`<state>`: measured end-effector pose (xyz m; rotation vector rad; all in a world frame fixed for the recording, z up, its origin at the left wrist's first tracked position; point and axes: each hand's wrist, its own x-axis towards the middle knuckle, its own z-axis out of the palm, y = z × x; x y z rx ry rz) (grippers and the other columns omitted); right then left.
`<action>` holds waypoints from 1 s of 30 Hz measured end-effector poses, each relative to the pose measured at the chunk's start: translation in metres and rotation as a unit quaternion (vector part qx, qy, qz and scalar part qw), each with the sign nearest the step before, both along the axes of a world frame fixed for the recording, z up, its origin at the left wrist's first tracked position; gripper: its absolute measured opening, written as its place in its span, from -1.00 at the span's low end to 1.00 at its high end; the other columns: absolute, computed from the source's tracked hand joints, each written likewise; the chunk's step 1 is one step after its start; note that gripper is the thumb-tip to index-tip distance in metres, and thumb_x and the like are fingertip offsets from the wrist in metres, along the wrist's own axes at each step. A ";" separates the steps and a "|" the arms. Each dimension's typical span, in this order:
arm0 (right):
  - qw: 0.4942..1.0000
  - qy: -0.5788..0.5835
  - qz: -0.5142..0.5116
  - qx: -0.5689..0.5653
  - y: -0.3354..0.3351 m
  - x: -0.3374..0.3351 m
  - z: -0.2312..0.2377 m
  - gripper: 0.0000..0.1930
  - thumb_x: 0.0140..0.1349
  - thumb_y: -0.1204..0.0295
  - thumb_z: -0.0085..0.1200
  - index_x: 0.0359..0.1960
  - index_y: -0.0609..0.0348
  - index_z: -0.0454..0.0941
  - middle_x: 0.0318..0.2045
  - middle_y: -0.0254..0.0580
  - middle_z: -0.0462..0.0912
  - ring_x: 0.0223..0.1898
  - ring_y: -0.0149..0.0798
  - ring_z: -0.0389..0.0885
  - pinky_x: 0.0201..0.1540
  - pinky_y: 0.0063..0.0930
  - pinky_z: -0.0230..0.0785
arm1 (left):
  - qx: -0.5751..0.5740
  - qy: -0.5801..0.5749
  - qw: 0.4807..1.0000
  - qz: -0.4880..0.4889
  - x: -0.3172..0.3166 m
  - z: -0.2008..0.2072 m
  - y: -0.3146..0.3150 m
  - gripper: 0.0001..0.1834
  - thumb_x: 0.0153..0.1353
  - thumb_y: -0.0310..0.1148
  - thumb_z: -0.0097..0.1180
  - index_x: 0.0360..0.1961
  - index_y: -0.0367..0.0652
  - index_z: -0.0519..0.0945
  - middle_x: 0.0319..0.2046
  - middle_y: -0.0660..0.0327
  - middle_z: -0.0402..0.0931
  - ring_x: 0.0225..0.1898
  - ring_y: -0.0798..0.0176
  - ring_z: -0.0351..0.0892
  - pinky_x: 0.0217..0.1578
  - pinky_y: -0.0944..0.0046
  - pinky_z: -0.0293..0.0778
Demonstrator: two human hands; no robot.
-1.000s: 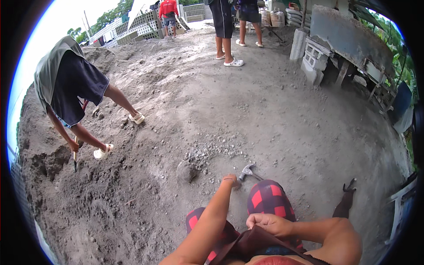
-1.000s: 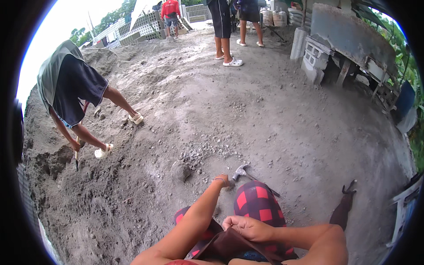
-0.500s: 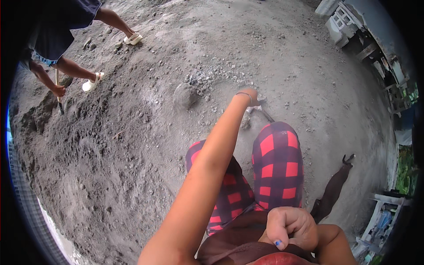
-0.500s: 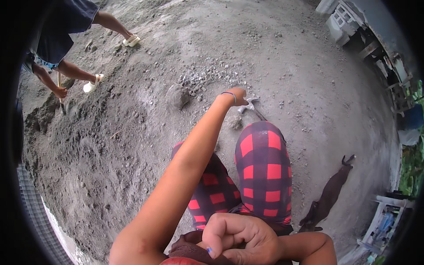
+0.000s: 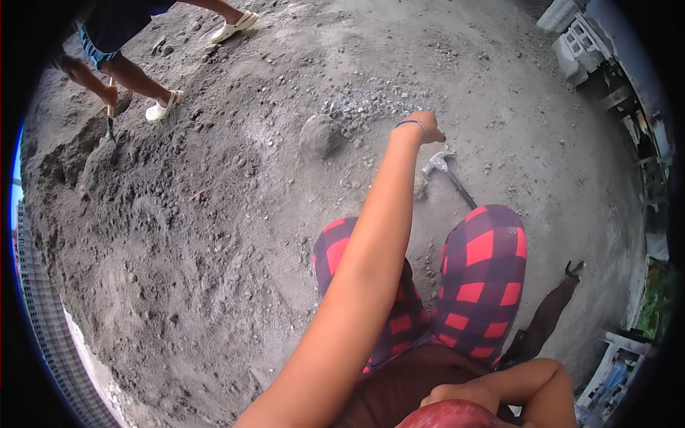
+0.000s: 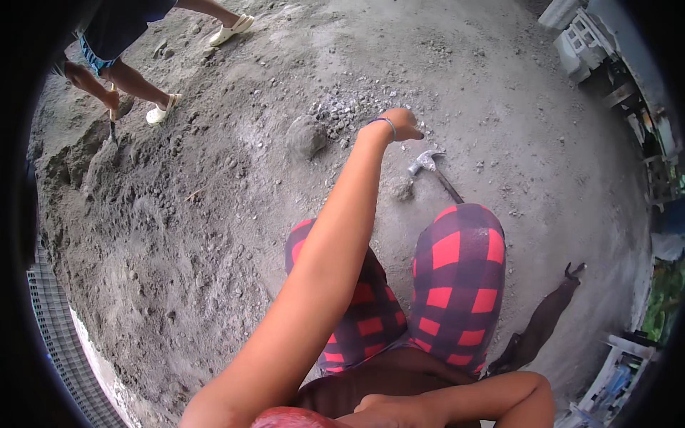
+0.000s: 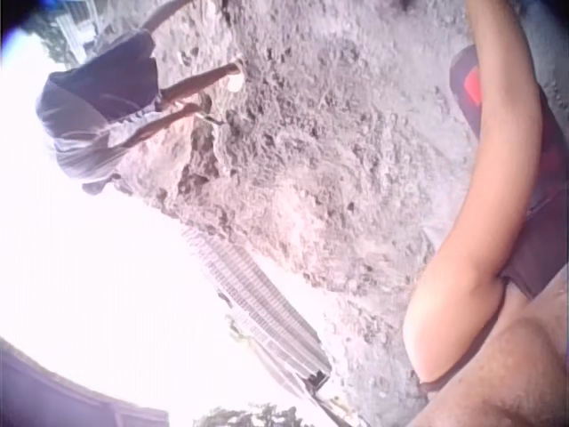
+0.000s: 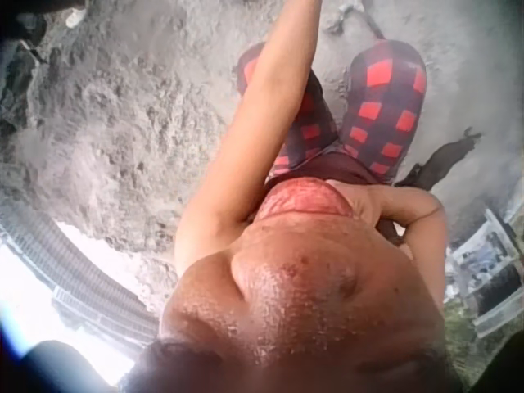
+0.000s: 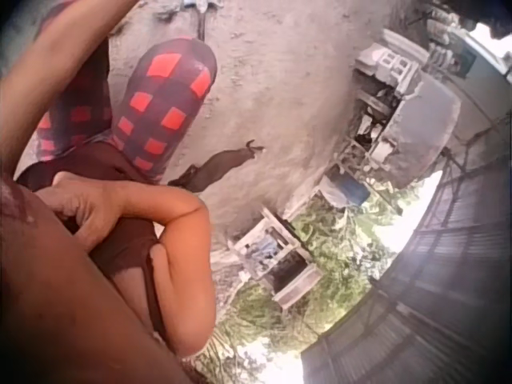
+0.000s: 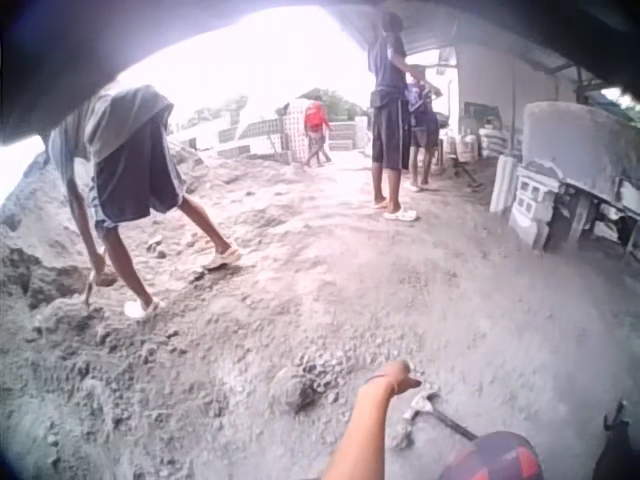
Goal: Breaking small rocks or concrete pieces with a hammer at a construction site.
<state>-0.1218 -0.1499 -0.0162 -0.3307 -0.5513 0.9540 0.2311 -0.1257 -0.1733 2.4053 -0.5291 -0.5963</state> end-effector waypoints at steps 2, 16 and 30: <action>0.984 -0.163 -0.045 -0.058 -0.010 0.011 -0.009 -0.53 -0.06 0.26 0.12 -0.16 0.28 0.32 -0.35 -0.23 0.51 -0.41 -0.41 0.48 -0.42 -0.61 0.32 | -0.078 -0.027 0.996 0.038 -0.013 0.010 0.003 -0.55 -0.21 -0.16 0.14 -0.29 -0.24 0.51 -0.25 0.00 0.45 -0.17 0.08 0.42 -0.15 0.24 0.33; 0.491 -0.596 -0.279 -0.571 -0.108 0.150 0.151 -0.59 -0.16 0.29 0.18 -0.25 0.15 0.37 -0.24 -0.15 0.50 -0.18 -0.21 0.48 -0.13 -0.45 0.31 | -0.076 0.080 0.994 0.010 -0.009 -0.064 0.002 -0.47 -0.24 -0.08 0.19 -0.24 -0.19 0.48 -0.37 0.12 0.49 -0.43 0.28 0.47 -0.41 0.33 0.40; 0.114 -0.412 -0.149 -0.892 -0.068 0.395 0.239 -0.42 0.04 0.29 -0.26 0.15 0.01 -0.09 -0.02 -0.14 0.33 -0.24 -0.10 0.48 -0.28 -0.26 0.38 | -0.127 0.049 0.989 0.058 0.002 -0.073 0.030 -0.57 -0.15 -0.14 0.13 -0.27 -0.18 0.49 -0.56 0.25 0.44 -0.58 0.39 0.37 -0.65 0.40 0.30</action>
